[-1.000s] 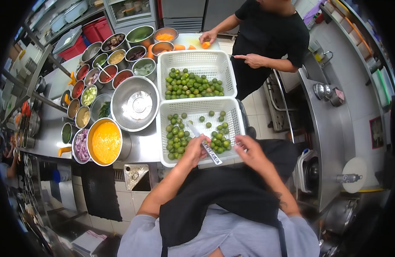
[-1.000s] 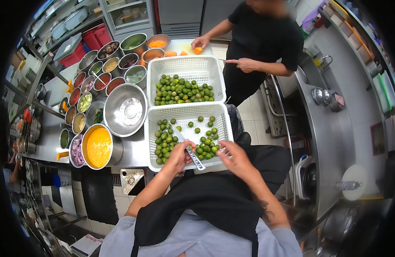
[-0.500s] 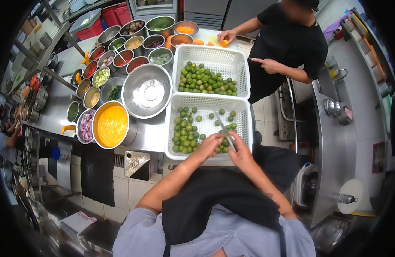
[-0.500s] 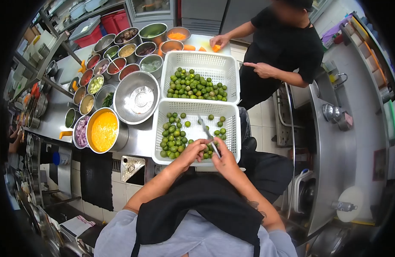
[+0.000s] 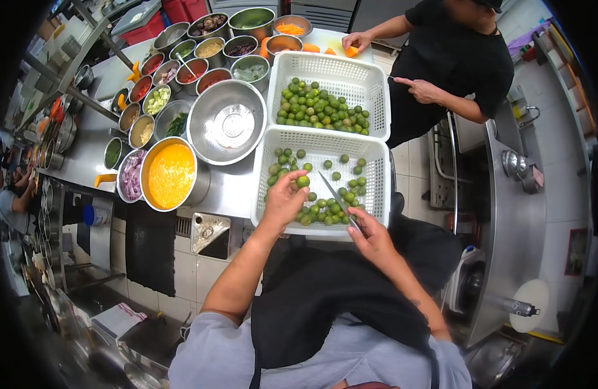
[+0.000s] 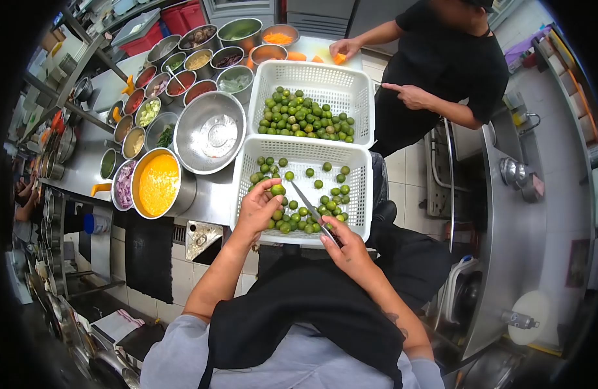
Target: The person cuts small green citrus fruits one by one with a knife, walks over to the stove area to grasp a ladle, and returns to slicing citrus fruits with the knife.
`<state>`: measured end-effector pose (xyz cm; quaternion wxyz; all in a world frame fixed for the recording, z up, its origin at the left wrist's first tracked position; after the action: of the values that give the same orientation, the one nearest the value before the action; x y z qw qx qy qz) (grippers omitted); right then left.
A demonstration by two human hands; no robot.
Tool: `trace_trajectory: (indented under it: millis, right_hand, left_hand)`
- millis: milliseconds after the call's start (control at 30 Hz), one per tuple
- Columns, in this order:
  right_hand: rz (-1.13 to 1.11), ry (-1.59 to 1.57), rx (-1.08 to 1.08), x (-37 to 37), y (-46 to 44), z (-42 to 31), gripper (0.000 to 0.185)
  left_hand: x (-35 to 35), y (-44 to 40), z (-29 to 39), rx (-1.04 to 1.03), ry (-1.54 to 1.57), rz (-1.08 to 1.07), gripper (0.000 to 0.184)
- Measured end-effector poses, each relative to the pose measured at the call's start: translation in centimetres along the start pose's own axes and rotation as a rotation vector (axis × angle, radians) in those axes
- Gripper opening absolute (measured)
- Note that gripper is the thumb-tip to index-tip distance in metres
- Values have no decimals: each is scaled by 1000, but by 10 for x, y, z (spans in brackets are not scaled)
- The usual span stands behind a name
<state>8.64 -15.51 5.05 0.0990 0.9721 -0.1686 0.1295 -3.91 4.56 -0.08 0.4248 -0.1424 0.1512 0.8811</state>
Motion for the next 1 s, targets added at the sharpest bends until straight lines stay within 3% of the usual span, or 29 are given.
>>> trace_trajectory:
  millis: [100,200,700,1000]
  right_hand:
    - [30,87,87,3,1,-5,41]
    - [2,70,32,2,2,-6,38]
    - [-66,13,-35,-4,-6,-7,33]
    - [-54,81,-74,-1,-12,-14,29]
  left_hand:
    - [-2,0,6,-48,-85,20,45]
    - [-12,3,14,-83,64,46,44]
    - [-5,-3,17,-208,98,68,32]
    - [-6,-5,12,-142,125,41,29]
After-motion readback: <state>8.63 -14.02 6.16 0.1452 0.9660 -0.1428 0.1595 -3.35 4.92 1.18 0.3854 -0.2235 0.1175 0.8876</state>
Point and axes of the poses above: each hand's wrist, its own y-axis away from the middle knuckle, its own x-axis out of the back of the hand, z = x × y, the point moved 4 cm from there along -y, towards the middle knuckle, and after that the axes turned 6 degrees about -z, right-handed, at the moved point
